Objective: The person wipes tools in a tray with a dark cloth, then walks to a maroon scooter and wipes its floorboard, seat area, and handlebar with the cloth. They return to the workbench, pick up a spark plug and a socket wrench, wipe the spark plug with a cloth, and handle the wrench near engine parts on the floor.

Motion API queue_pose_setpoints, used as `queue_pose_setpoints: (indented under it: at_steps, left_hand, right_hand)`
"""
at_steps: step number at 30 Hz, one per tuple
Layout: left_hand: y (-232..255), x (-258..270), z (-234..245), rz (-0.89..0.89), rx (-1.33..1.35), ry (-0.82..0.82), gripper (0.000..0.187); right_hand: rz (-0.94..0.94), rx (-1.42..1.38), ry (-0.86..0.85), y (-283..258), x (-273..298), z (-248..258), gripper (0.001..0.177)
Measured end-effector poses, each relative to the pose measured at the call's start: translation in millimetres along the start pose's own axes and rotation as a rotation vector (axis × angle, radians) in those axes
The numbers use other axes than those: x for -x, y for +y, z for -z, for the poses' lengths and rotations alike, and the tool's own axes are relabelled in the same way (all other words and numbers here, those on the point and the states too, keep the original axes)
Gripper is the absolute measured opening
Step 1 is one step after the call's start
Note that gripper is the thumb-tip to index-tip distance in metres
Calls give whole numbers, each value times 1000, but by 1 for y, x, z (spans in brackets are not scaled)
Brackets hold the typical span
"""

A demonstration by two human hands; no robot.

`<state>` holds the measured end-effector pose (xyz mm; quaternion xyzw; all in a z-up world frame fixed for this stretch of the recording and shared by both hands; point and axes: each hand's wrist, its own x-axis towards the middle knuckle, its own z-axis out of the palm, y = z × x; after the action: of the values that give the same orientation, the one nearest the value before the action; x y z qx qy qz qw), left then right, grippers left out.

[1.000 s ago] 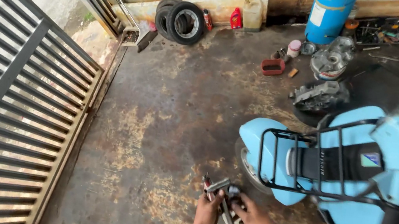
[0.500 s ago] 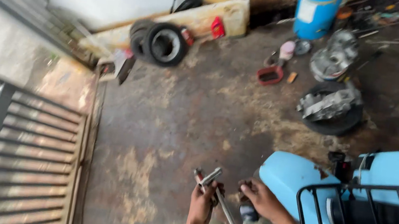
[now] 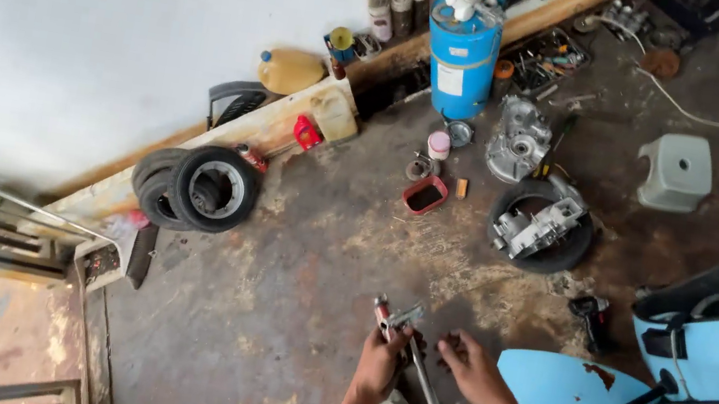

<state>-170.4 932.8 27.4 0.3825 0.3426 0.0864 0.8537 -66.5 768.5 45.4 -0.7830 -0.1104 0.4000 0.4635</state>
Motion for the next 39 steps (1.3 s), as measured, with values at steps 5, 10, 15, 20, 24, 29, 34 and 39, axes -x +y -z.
queue_pose_setpoints:
  at_steps: [5, 10, 15, 20, 24, 29, 34, 39]
  left_hand:
    - [38, -73, -6, 130, -30, -90, 19]
    - [44, -166, -41, 195, -14, -184, 20]
    - [56, -214, -100, 143, -99, -243, 18]
    - [70, -272, -137, 185, -96, -249, 25]
    - [83, -308, -170, 179, -177, -222, 21]
    - [76, -384, -184, 129, -283, -161, 20]
    - [125, -454, -258, 5, -346, -160, 20]
    - [153, -523, -305, 41, -357, -213, 18]
  right_hand:
    - [-43, 0, 125, -29, -30, 8, 35]
    - [-113, -202, 272, -45, -76, 53, 35]
    - [-175, -241, 365, -30, -125, 102, 41]
    - [-161, -182, 392, -49, -170, 157, 35]
    - [-148, -146, 415, -46, -211, 194, 36]
    - [-131, -163, 521, -66, -252, 240, 42]
    - [-131, -287, 757, -89, -300, 315, 52]
    - [16, -286, 913, -150, -334, 383, 48]
